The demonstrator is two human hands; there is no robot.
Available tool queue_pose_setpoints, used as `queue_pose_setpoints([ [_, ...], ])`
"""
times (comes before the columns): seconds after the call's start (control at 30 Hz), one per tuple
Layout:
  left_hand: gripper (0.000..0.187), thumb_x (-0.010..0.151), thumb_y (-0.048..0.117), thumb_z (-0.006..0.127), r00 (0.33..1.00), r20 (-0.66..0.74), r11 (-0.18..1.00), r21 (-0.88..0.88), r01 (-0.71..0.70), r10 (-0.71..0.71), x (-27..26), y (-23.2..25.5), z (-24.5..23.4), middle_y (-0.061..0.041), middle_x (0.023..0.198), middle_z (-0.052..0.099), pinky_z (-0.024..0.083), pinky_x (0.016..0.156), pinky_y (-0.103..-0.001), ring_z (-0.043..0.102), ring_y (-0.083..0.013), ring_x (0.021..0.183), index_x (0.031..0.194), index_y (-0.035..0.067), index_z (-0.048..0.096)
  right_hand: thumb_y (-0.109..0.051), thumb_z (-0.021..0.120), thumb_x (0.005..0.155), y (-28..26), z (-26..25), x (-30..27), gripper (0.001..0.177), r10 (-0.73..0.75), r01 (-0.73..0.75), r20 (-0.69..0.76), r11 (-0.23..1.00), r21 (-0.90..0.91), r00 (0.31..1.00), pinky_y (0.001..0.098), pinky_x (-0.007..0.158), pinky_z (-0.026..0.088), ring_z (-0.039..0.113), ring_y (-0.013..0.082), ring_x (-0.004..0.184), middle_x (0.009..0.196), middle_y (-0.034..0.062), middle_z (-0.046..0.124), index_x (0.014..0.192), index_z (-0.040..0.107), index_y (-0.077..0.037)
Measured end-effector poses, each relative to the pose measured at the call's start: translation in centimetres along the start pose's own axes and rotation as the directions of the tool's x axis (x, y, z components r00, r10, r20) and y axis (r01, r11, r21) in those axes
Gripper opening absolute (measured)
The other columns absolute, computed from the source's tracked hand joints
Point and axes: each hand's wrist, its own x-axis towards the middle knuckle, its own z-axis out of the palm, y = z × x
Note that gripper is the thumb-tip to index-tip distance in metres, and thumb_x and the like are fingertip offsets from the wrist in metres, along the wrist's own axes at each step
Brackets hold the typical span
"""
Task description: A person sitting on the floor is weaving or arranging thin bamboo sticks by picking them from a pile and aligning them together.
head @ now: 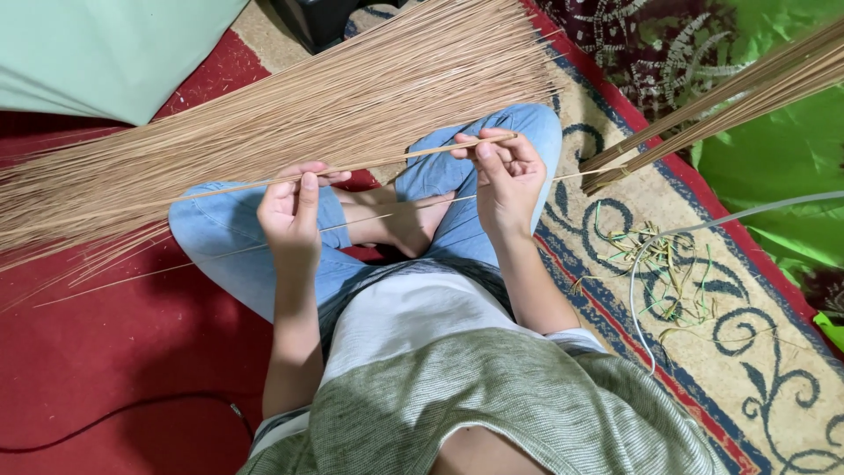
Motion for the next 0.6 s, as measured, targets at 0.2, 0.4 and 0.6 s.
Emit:
queue_pose_setpoints([
  [0.2, 0.021, 0.107, 0.007, 0.053, 1.0, 0.016, 0.999, -0.043, 0.014, -0.014, -0.2, -0.6, 0.8, -0.028, 0.098, 0.07, 0.058, 0.093, -0.049, 0.075, -0.0379, 0.094, 0.111, -0.012, 0.061, 0.0, 0.065, 0.099, 0.1, 1.1, -0.7, 0.016, 0.063, -0.063, -0.005, 0.998, -0.003, 0.998, 0.0411, 0.078, 0.064, 0.078, 0.0372, 0.09, 0.099, 0.034, 0.073, 0.111, 0.062, 0.01],
  [0.4, 0.027, 0.112, 0.012, 0.045, 0.993, -0.096, 0.994, 0.098, -0.052, 0.062, 0.9, 1.0, -1.8, -0.028, 0.1, 0.067, 0.057, 0.094, -0.047, 0.073, -0.0364, 0.092, 0.116, -0.012, 0.056, -0.017, 0.061, 0.106, -1.0, -3.0, 2.4, 0.019, -0.112, 0.093, -0.155, 0.988, -0.121, 0.982, 0.0291, 0.078, 0.058, 0.077, 0.0225, 0.089, 0.099, 0.0213, 0.077, 0.119, 0.059, -0.003],
  [0.6, 0.023, 0.108, 0.008, 0.052, 0.998, -0.048, 0.999, -0.012, -0.033, 0.032, 0.9, -0.8, 0.4, -0.026, 0.1, 0.069, 0.057, 0.092, -0.046, 0.075, -0.0353, 0.093, 0.111, -0.012, 0.062, -0.016, 0.063, 0.106, 0.0, -0.7, 1.5, 0.017, -0.061, 0.051, -0.121, 0.995, -0.083, 0.991, 0.0298, 0.082, 0.06, 0.076, 0.0255, 0.094, 0.098, 0.0219, 0.075, 0.116, 0.057, -0.003],
])
